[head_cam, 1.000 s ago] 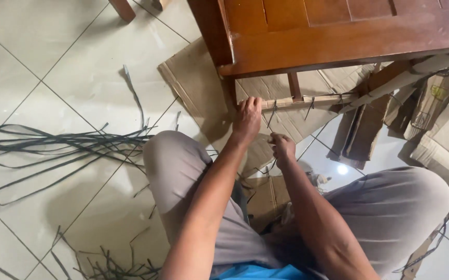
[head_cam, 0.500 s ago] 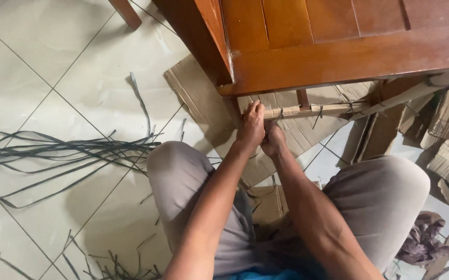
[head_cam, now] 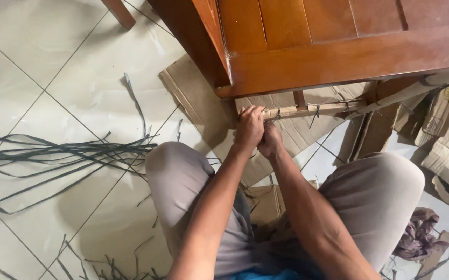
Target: Wrapping wooden chair legs with cardboard and securing them with plastic ties
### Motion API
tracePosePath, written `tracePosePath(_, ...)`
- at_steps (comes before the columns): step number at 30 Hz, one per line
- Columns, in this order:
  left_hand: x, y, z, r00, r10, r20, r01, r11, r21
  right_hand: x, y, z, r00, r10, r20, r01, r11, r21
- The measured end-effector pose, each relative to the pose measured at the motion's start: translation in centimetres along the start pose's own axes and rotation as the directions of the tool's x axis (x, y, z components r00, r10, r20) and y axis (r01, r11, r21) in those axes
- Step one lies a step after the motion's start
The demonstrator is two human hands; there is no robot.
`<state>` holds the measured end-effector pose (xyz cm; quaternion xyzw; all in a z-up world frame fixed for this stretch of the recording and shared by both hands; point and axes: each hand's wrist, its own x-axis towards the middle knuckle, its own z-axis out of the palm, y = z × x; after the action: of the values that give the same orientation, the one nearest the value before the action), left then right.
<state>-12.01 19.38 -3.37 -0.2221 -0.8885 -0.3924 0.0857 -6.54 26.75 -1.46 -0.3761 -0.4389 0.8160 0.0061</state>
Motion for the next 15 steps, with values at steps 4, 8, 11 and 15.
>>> tracePosePath(4, -0.4, -0.5, 0.5, 1.0, 0.02, -0.002, -0.02, 1.0, 0.015, -2.2, 0.3, 0.2, 1.0, -0.02, 0.001, 0.02, 1.0, -0.021)
tracePosePath(8, -0.3, 1.7, -1.8, 1.0, -0.003, -0.02, 0.002, 1.0, -0.031, -4.2, 1.5, -0.6, 0.994, -0.1, -0.033, 0.096, 0.99, -0.105)
tracePosePath(11, -0.4, 1.5, -2.2, 1.0, -0.021, 0.009, 0.022, 0.994, -0.103, -5.8, 1.9, -0.7, 0.955, -0.291, -0.051, 0.249, 0.885, -0.394)
tracePosePath(15, -0.5, 0.3, -1.4, 0.999, -0.032, 0.034, 0.038, 0.983, -0.178, -8.5, -0.8, -0.1, 0.842, -0.534, 0.075, 0.424, 0.569, -0.704)
